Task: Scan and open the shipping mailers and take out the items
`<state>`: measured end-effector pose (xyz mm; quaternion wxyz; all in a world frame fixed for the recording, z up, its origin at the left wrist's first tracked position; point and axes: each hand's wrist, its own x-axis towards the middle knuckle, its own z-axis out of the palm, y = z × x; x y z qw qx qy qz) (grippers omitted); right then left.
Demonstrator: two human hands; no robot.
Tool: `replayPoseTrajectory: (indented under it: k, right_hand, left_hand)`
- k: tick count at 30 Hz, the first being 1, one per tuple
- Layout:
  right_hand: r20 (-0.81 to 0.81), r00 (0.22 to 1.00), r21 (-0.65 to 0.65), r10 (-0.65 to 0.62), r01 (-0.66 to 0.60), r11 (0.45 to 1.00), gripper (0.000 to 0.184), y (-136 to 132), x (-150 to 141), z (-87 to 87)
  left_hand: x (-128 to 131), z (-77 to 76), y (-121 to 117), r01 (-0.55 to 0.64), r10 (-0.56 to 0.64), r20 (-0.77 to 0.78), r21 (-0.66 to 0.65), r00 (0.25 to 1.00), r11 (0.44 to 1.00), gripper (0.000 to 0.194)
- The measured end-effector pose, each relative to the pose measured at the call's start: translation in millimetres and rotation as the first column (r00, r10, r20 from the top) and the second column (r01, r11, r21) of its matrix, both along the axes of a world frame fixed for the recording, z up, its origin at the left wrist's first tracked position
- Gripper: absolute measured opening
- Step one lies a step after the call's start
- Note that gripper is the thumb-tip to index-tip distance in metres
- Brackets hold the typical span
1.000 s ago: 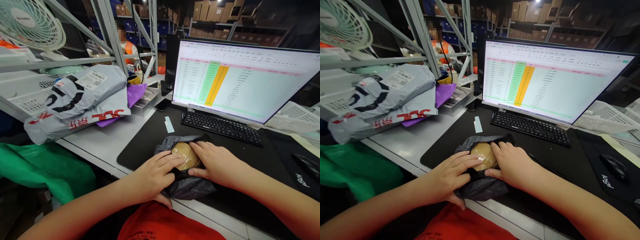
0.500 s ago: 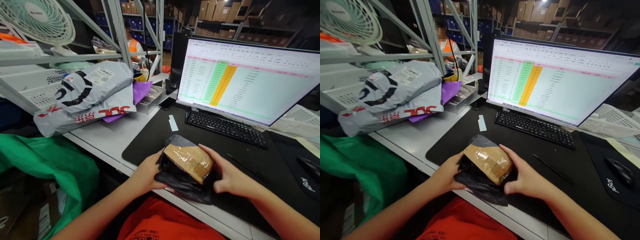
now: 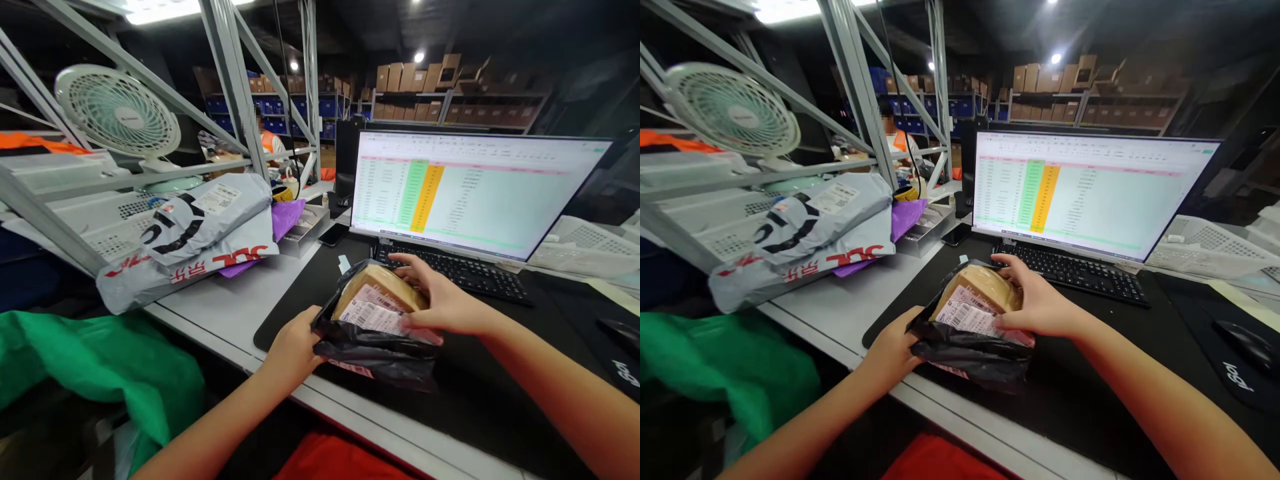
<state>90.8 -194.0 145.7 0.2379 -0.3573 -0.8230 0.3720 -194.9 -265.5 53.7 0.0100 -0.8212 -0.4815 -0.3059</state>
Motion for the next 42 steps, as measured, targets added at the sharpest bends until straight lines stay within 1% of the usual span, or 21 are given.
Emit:
replayPoseTrajectory:
  k: [3, 6, 8, 12, 16, 20, 22, 23, 25, 26, 27, 28, 29, 30, 31, 32, 33, 34, 36, 39, 42]
  right_hand:
    - [-0.250, 0.968, -0.101, 0.026, -0.053, 0.993, 0.103, 5.8, 30.3, 4.6]
    - [-0.331, 0.943, -0.064, 0.028, -0.052, 0.997, 0.104, 6.5, 52.6, -3.4]
    - [-0.314, 0.948, 0.011, 0.057, -0.056, 0.998, 0.100, 5.2, 64.4, -12.2]
    - [-0.137, 0.990, 0.102, 0.030, -0.016, 0.995, 0.090, -6.4, 78.4, -29.8]
    - [-0.021, 0.999, 0.054, 0.045, -0.044, 0.998, 0.106, -27.0, 67.7, -42.7]
    - [0.026, 0.985, 0.169, 0.173, -0.175, 0.970, 0.114, -33.3, 44.8, -48.2]
    - [0.014, 0.987, 0.188, 0.162, -0.162, 0.969, 0.115, -27.3, 43.9, -50.6]
    - [-0.021, 0.991, 0.172, 0.134, -0.129, 0.977, 0.116, -22.7, 48.5, -51.8]
    - [-0.188, 0.982, 0.111, 0.032, -0.011, 0.994, 0.113, -11.5, 68.5, -53.5]
    - [-0.312, 0.948, 0.057, -0.063, 0.085, 0.995, 0.108, -5.7, 83.1, -53.1]
    - [-0.444, 0.875, -0.015, -0.192, 0.207, 0.978, 0.101, -0.2, 99.9, -51.6]
    - [-0.557, 0.763, -0.096, -0.328, 0.333, 0.938, 0.094, 4.7, 117.6, -48.8]
    - [-0.622, 0.648, -0.163, -0.440, 0.442, 0.882, 0.091, 8.5, 135.0, -44.8]
    - [-0.642, 0.573, -0.185, -0.509, 0.529, 0.828, 0.089, 11.0, 150.8, -40.1]
    - [-0.627, 0.563, -0.149, -0.539, 0.592, 0.792, 0.090, 11.7, 163.5, -35.2]
    - [-0.575, 0.621, -0.052, -0.533, 0.622, 0.782, 0.093, 10.5, 171.9, -30.9]
    - [-0.478, 0.719, 0.077, -0.504, 0.606, 0.792, 0.096, 7.3, 175.2, -27.6]
    - [-0.339, 0.817, 0.202, -0.466, 0.547, 0.812, 0.098, 2.2, 172.9, -25.8]
    - [-0.051, 0.917, 0.353, -0.395, 0.386, 0.852, 0.099, -11.7, 153.2, -27.1]
    - [0.241, 0.917, 0.360, -0.317, 0.219, 0.907, 0.097, -31.1, 104.6, -36.1]
    - [0.371, 0.860, 0.364, -0.351, 0.213, 0.907, 0.086, -34.6, 75.2, -40.6]
  left_hand:
    - [5.1, 33.9, 7.8, 0.035, -0.029, -0.070, 0.080, 0.997, 0.996, 0.005]
    - [17.6, 52.9, 12.9, 0.091, -0.083, -0.147, 0.045, 0.986, 0.995, 0.011]
    - [25.1, 51.7, 13.8, 0.119, -0.109, -0.189, 0.043, 0.976, 0.992, 0.015]
    - [30.1, 31.8, 15.3, 0.077, -0.057, -0.262, 0.066, 0.963, 0.995, 0.018]
    - [32.6, 19.0, 28.0, 0.029, -0.043, -0.243, -0.062, 0.969, 0.998, 0.014]
    - [41.3, 20.6, 48.6, 0.209, -0.227, -0.061, -0.216, 0.972, 0.954, 0.006]
    - [38.6, 20.6, 57.7, 0.309, -0.309, 0.047, -0.283, 0.950, 0.908, 0.009]
    - [33.3, 19.3, 61.5, 0.322, -0.310, 0.088, -0.312, 0.947, 0.894, 0.010]
    - [14.2, 13.9, 68.2, 0.269, -0.236, 0.134, -0.345, 0.962, 0.899, 0.013]
    - [1.3, 10.4, 71.3, 0.204, -0.162, 0.147, -0.346, 0.976, 0.916, 0.014]
    - [-12.8, 6.8, 74.2, 0.121, -0.067, 0.162, -0.348, 0.984, 0.930, 0.016]
    - [-27.0, 3.6, 77.1, 0.026, 0.038, 0.174, -0.353, 0.984, 0.935, 0.020]
    - [-40.3, 1.1, 79.8, -0.081, 0.156, 0.184, -0.358, 0.971, 0.930, 0.025]
    - [-51.8, -0.2, 82.4, -0.201, 0.281, 0.181, -0.364, 0.942, 0.909, 0.032]
    - [-60.5, -0.3, 84.9, -0.334, 0.408, 0.152, -0.361, 0.900, 0.871, 0.039]
    - [-66.2, 0.7, 87.1, -0.459, 0.517, 0.101, -0.341, 0.850, 0.821, 0.045]
    - [-68.6, 2.7, 89.4, -0.556, 0.593, 0.040, -0.303, 0.804, 0.774, 0.050]
    - [-68.0, 5.3, 91.6, -0.621, 0.639, -0.020, -0.262, 0.769, 0.739, 0.053]
    - [-59.4, 11.3, 96.2, -0.663, 0.652, -0.129, -0.225, 0.747, 0.714, 0.056]
    - [-38.5, 20.6, 100.9, -0.614, 0.569, -0.232, -0.282, 0.789, 0.737, 0.054]
    - [-23.4, 32.8, 98.8, -0.551, 0.451, -0.328, -0.361, 0.830, 0.753, 0.053]
